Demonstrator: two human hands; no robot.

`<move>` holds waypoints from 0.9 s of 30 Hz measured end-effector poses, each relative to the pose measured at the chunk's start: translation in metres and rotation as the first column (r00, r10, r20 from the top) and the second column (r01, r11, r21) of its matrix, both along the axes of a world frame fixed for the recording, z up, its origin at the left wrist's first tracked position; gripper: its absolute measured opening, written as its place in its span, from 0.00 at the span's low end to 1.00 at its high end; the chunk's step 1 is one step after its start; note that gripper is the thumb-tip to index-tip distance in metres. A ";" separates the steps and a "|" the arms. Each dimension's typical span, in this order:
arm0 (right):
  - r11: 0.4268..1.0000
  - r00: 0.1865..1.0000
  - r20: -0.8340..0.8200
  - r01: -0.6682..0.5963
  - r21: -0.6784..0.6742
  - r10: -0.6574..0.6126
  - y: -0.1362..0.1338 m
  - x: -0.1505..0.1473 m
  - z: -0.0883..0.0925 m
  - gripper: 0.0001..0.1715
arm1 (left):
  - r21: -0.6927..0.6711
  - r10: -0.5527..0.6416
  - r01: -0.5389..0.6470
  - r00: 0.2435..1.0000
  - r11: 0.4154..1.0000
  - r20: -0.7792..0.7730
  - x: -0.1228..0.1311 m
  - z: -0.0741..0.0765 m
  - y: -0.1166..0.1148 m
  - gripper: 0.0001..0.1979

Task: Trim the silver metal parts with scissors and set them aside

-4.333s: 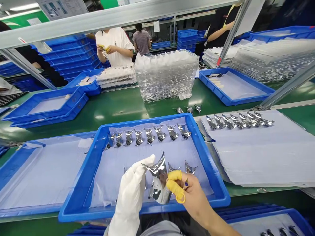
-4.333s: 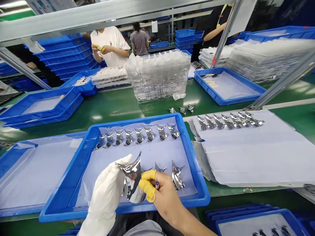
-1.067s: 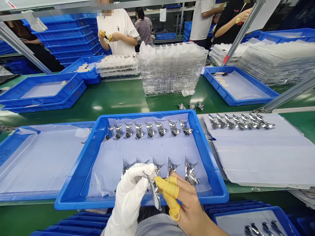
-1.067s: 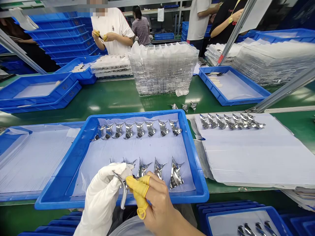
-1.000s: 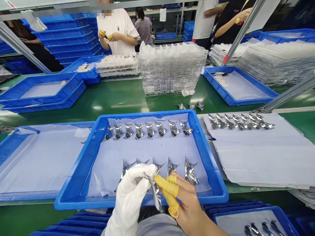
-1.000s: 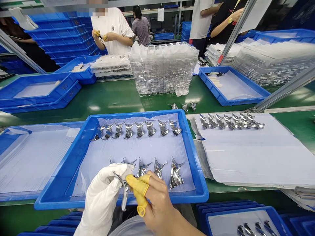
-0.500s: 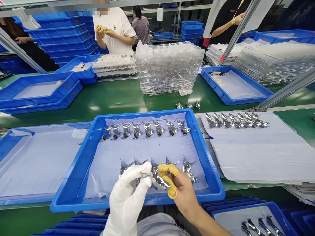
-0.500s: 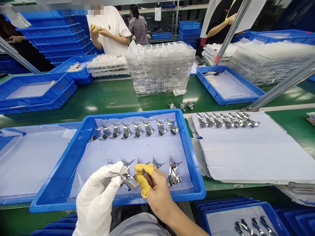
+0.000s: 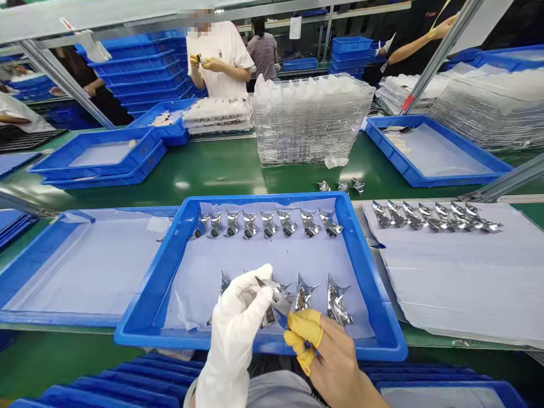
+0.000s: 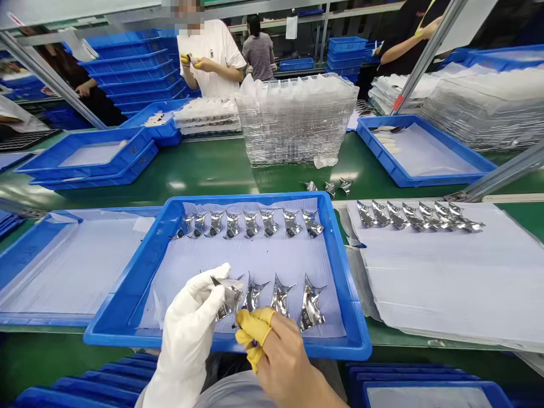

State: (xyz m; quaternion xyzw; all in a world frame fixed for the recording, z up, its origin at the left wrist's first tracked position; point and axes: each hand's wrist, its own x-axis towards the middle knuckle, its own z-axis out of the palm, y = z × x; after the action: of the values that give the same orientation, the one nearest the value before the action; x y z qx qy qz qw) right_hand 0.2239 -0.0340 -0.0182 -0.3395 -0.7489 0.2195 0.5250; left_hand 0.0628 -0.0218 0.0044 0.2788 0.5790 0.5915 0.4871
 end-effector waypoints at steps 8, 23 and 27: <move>0.988 0.995 -0.086 -0.063 -0.139 0.051 0.009 0.003 -0.003 0.12 | 0.292 0.032 0.023 0.983 0.956 -0.180 -0.004 -0.003 -0.002 0.03; 0.561 0.772 -0.636 -0.526 -0.639 -0.001 0.012 -0.001 0.010 0.23 | 0.002 -0.007 0.007 0.997 1.000 -0.082 -0.002 0.015 0.008 0.17; 0.483 0.728 -0.684 -0.584 -0.652 -0.043 0.009 -0.004 0.009 0.23 | -0.030 -0.010 0.009 0.999 1.000 -0.032 -0.001 0.014 0.010 0.19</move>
State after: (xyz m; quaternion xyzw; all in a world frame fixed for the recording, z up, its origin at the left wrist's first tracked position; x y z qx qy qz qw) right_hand 0.2201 -0.0255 -0.0094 -0.3231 -0.3772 0.7339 0.4634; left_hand 0.0614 -0.0123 0.0186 0.2835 0.5943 0.5760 0.4845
